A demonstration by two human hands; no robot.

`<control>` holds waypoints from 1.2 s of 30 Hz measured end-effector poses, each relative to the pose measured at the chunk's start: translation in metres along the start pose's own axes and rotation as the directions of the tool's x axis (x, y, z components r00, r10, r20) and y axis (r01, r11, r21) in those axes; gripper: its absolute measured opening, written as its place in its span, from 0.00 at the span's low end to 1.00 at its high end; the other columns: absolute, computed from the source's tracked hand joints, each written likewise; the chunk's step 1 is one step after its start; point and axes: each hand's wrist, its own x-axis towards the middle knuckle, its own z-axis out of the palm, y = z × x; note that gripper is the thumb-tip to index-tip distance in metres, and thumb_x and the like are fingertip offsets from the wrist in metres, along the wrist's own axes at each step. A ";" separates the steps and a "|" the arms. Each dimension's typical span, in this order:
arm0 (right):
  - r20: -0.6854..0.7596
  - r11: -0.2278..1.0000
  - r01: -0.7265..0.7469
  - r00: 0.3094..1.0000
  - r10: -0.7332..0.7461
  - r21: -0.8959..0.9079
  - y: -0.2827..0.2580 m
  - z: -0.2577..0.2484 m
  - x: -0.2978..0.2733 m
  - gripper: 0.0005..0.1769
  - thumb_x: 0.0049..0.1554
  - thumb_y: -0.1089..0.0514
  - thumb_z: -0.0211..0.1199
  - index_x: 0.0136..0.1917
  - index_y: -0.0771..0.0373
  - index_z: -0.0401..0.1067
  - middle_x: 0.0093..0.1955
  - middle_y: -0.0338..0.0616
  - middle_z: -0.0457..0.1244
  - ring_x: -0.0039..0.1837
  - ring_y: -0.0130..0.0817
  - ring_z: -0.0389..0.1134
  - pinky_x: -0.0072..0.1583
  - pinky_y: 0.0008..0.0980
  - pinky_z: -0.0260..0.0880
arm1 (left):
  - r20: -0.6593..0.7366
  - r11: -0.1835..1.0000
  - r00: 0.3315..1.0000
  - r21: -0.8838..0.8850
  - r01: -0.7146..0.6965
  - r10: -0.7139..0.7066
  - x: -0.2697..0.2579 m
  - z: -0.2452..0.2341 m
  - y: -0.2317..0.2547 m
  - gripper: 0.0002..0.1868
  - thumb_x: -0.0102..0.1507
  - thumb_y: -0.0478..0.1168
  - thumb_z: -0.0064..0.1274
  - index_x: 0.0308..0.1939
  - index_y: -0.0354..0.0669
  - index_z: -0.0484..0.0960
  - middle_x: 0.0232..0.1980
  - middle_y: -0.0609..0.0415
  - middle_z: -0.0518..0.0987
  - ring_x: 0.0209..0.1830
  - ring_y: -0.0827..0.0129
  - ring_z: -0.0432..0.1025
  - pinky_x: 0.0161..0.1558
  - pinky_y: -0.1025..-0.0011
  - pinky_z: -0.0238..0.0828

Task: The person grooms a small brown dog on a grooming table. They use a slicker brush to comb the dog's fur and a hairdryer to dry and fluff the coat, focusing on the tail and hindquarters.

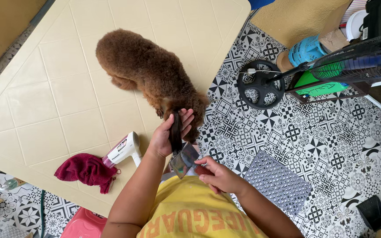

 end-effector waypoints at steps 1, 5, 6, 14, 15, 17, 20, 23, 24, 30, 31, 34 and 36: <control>-0.056 0.984 0.112 0.993 -0.105 0.140 -0.003 -0.002 0.000 0.25 0.63 0.64 0.54 0.72 0.63 0.54 0.39 0.40 0.60 0.27 0.20 0.57 0.31 0.22 0.58 | 0.026 1.000 1.000 0.016 -0.006 0.006 -0.002 0.000 -0.001 0.26 0.73 0.51 0.34 0.70 0.40 0.68 0.78 0.49 0.64 0.80 0.60 0.56 0.74 0.63 0.51; -0.309 0.888 0.377 0.905 -0.292 0.265 -0.024 -0.003 0.040 0.23 0.64 0.65 0.52 0.70 0.64 0.53 0.39 0.42 0.60 0.27 0.21 0.58 0.31 0.22 0.58 | 0.135 0.997 0.989 -0.040 -0.062 0.067 -0.001 0.011 -0.008 0.27 0.75 0.52 0.32 0.72 0.39 0.66 0.79 0.50 0.62 0.79 0.57 0.55 0.74 0.60 0.51; -0.365 0.894 0.392 0.882 -0.298 0.218 -0.025 0.007 0.053 0.23 0.64 0.65 0.52 0.70 0.63 0.53 0.38 0.42 0.60 0.28 0.21 0.58 0.31 0.22 0.58 | 0.157 0.995 0.984 -0.076 -0.069 0.080 -0.001 0.013 -0.008 0.27 0.75 0.52 0.32 0.72 0.40 0.65 0.80 0.51 0.61 0.79 0.56 0.54 0.75 0.58 0.51; 0.066 0.873 0.248 0.951 -0.302 0.420 -0.019 0.016 -0.001 0.24 0.64 0.64 0.52 0.72 0.64 0.52 0.39 0.44 0.61 0.28 0.22 0.59 0.32 0.21 0.59 | 0.214 0.995 0.974 0.048 -0.082 0.070 -0.002 0.000 -0.003 0.30 0.73 0.53 0.34 0.77 0.44 0.62 0.83 0.55 0.57 0.83 0.61 0.51 0.76 0.60 0.47; -0.010 0.792 0.346 0.919 -0.395 0.503 -0.023 0.008 0.004 0.23 0.65 0.63 0.52 0.71 0.64 0.51 0.40 0.46 0.62 0.29 0.23 0.60 0.33 0.21 0.59 | 0.264 0.995 0.961 0.027 -0.098 0.088 -0.002 -0.004 -0.006 0.30 0.74 0.53 0.35 0.77 0.43 0.62 0.83 0.53 0.57 0.83 0.59 0.51 0.76 0.59 0.48; -0.200 0.895 0.419 0.900 -0.388 0.154 -0.033 0.014 0.046 0.23 0.66 0.63 0.54 0.71 0.63 0.51 0.38 0.45 0.60 0.30 0.21 0.59 0.33 0.21 0.61 | 0.236 0.995 0.968 -0.079 -0.065 0.082 0.002 -0.005 -0.011 0.29 0.76 0.50 0.35 0.79 0.43 0.62 0.82 0.48 0.56 0.81 0.56 0.52 0.76 0.57 0.47; -0.125 0.979 0.203 0.971 -0.202 -0.005 -0.023 0.056 0.038 0.24 0.65 0.62 0.55 0.70 0.62 0.50 0.39 0.41 0.58 0.29 0.20 0.58 0.32 0.22 0.61 | 0.241 0.996 0.966 -0.015 -0.090 0.091 -0.008 0.001 -0.005 0.29 0.74 0.51 0.33 0.78 0.44 0.60 0.84 0.52 0.54 0.82 0.60 0.51 0.75 0.61 0.50; 0.183 0.989 0.116 0.974 -0.131 0.092 -0.021 0.053 0.011 0.25 0.65 0.61 0.54 0.72 0.63 0.50 0.41 0.39 0.59 0.29 0.21 0.59 0.33 0.22 0.61 | 0.256 0.994 0.962 0.019 -0.103 0.095 -0.013 0.008 0.003 0.30 0.73 0.50 0.33 0.78 0.45 0.59 0.85 0.55 0.52 0.83 0.62 0.52 0.75 0.63 0.54; 0.291 0.982 0.115 0.944 -0.155 0.150 -0.019 0.050 0.004 0.25 0.66 0.61 0.54 0.73 0.64 0.50 0.42 0.40 0.60 0.30 0.21 0.60 0.34 0.22 0.61 | 0.253 0.995 0.963 0.009 -0.095 0.090 -0.016 0.007 0.003 0.30 0.73 0.50 0.34 0.78 0.45 0.58 0.85 0.55 0.52 0.82 0.62 0.52 0.74 0.63 0.55; -0.203 0.955 0.293 0.933 -0.298 -0.055 -0.038 0.054 0.060 0.24 0.64 0.62 0.55 0.69 0.60 0.48 0.37 0.38 0.58 0.28 0.21 0.59 0.31 0.24 0.62 | 0.338 0.980 0.933 -0.189 -0.062 0.124 -0.001 0.006 -0.004 0.30 0.75 0.49 0.35 0.79 0.41 0.56 0.85 0.49 0.52 0.81 0.56 0.54 0.74 0.60 0.57; -0.098 0.979 0.204 0.974 -0.205 -0.024 -0.034 0.066 0.048 0.24 0.64 0.61 0.55 0.69 0.60 0.49 0.35 0.38 0.57 0.27 0.21 0.57 0.30 0.24 0.61 | 0.334 0.983 0.935 -0.170 -0.065 0.120 -0.004 0.004 0.000 0.30 0.75 0.49 0.35 0.79 0.41 0.55 0.85 0.49 0.52 0.81 0.57 0.54 0.73 0.60 0.58; 0.176 0.982 0.130 0.973 -0.153 0.134 -0.033 0.062 0.015 0.24 0.65 0.61 0.54 0.71 0.62 0.50 0.37 0.39 0.57 0.29 0.21 0.57 0.32 0.22 0.59 | 0.306 0.987 0.946 -0.146 -0.067 0.110 -0.011 -0.001 -0.002 0.31 0.74 0.48 0.36 0.80 0.42 0.55 0.84 0.51 0.52 0.81 0.59 0.54 0.73 0.61 0.58; 0.115 0.956 0.224 0.962 -0.248 0.191 -0.036 0.055 0.016 0.24 0.66 0.61 0.54 0.72 0.62 0.50 0.38 0.39 0.58 0.30 0.21 0.58 0.33 0.23 0.61 | 0.274 0.992 0.958 -0.119 -0.051 0.083 -0.010 -0.003 -0.003 0.32 0.73 0.48 0.35 0.80 0.44 0.54 0.84 0.53 0.53 0.81 0.62 0.54 0.73 0.64 0.58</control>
